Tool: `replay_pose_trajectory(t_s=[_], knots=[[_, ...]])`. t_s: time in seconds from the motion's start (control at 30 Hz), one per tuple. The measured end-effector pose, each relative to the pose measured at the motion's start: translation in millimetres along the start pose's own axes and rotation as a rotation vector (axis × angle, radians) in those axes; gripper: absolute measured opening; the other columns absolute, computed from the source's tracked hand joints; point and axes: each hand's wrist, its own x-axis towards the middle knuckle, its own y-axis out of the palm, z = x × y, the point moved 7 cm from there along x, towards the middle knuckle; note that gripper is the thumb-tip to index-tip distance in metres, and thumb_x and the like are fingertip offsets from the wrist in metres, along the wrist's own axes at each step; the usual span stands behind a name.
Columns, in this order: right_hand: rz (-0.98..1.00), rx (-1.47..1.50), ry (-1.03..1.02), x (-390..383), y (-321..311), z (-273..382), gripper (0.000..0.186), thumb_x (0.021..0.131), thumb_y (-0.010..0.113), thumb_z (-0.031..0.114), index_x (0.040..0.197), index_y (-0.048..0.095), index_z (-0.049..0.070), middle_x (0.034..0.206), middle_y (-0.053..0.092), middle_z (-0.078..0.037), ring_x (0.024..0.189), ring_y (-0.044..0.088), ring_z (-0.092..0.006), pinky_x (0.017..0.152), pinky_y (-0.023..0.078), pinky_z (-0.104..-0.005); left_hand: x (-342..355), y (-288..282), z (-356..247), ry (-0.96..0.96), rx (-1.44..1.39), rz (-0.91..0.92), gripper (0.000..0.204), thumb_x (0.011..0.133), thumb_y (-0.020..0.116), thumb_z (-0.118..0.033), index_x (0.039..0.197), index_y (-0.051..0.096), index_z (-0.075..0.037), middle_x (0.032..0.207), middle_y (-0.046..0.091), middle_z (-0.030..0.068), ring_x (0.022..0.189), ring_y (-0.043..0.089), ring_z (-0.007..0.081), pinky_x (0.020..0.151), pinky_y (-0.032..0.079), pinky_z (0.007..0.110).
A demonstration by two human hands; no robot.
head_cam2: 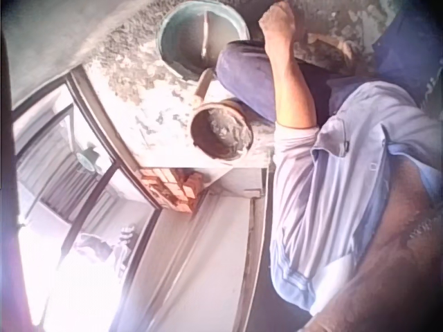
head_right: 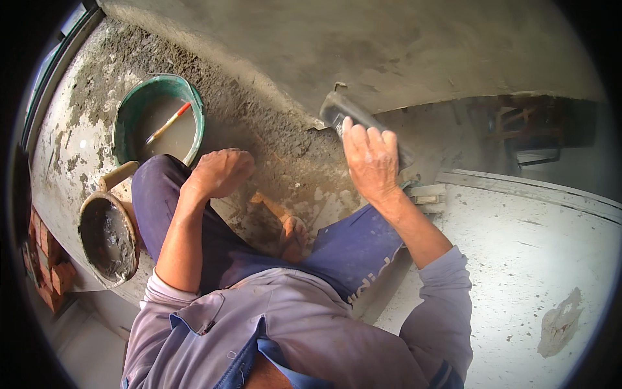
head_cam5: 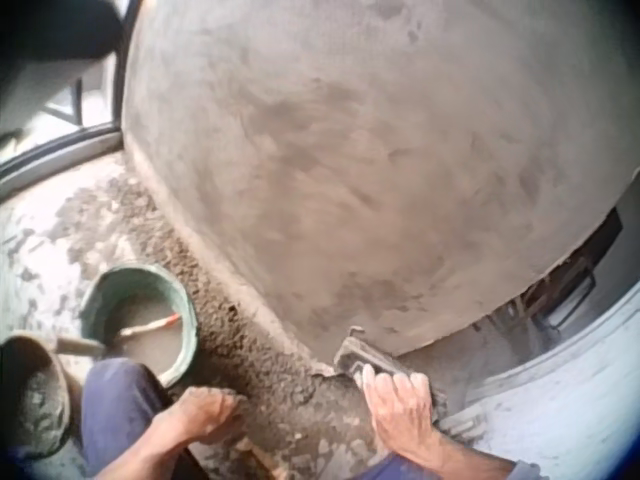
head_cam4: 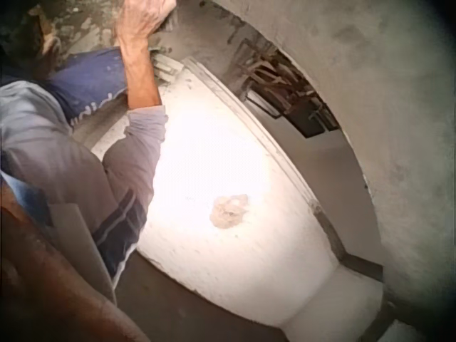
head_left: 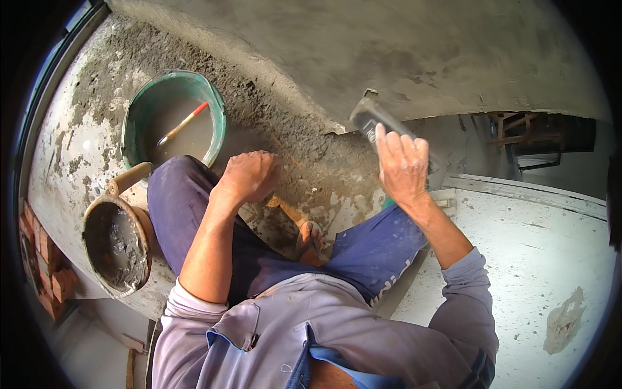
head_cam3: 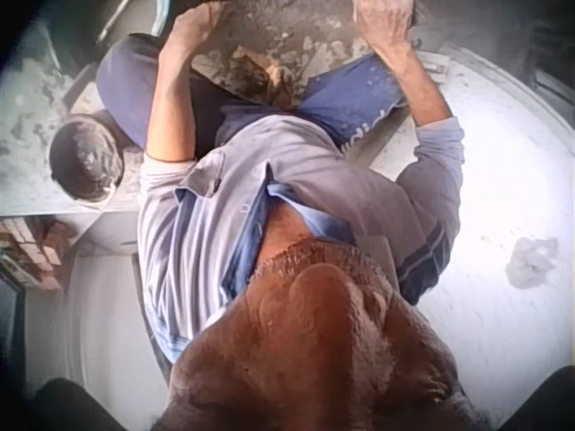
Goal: The person smooths a freshly plastered wall using a float and a trowel, periodically picking up wet mortar from a bucket and applying it to the surface.
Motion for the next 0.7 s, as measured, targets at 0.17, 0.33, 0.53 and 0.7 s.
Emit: replay_pose_trajectory(t_s=[0.17, 0.33, 0.53, 0.7], knots=[[0.020, -0.197, -0.058, 16, 22, -9, 0.037, 0.084, 0.067, 0.008, 0.121, 0.067, 0.003, 0.078, 0.048, -0.003, 0.071, 0.050, -0.0157, 0.068, 0.036, -0.0344, -6, 0, -3, 0.025, -0.026, 0.000, 0.018, 0.092, 0.058, -0.023, 0.098, 0.066, -0.008, 0.097, 0.069, 0.0156, 0.096, 0.066, 0.0409, 0.079, 0.053, 0.051], [0.050, -0.078, -0.126, 7, 23, 8, 0.043, 0.082, 0.064, 0.008, 0.124, 0.064, 0.001, 0.079, 0.048, -0.003, 0.071, 0.050, -0.0160, 0.069, 0.035, -0.0361, -9, 3, 2, 0.059, 0.023, -0.031, 0.019, 0.092, 0.059, -0.023, 0.098, 0.067, -0.007, 0.096, 0.070, 0.0177, 0.093, 0.068, 0.0403, 0.077, 0.055, 0.051], [0.077, -0.260, -0.166, 20, 19, -8, 0.038, 0.086, 0.063, 0.011, 0.124, 0.067, 0.004, 0.078, 0.047, -0.001, 0.070, 0.049, -0.0131, 0.069, 0.035, -0.0336, -17, -7, -9, 0.091, -0.012, -0.055, 0.022, 0.093, 0.059, -0.028, 0.096, 0.067, -0.007, 0.090, 0.070, 0.0188, 0.088, 0.069, 0.0393, 0.074, 0.056, 0.051], [0.064, -0.129, -0.179, 0, 28, 1, 0.038, 0.086, 0.064, 0.008, 0.124, 0.066, 0.002, 0.076, 0.046, 0.000, 0.067, 0.048, -0.0133, 0.069, 0.035, -0.0346, -13, 5, 3, 0.074, -0.010, -0.024, 0.021, 0.092, 0.059, -0.024, 0.100, 0.067, -0.006, 0.094, 0.070, 0.0184, 0.092, 0.069, 0.0393, 0.076, 0.055, 0.051]])
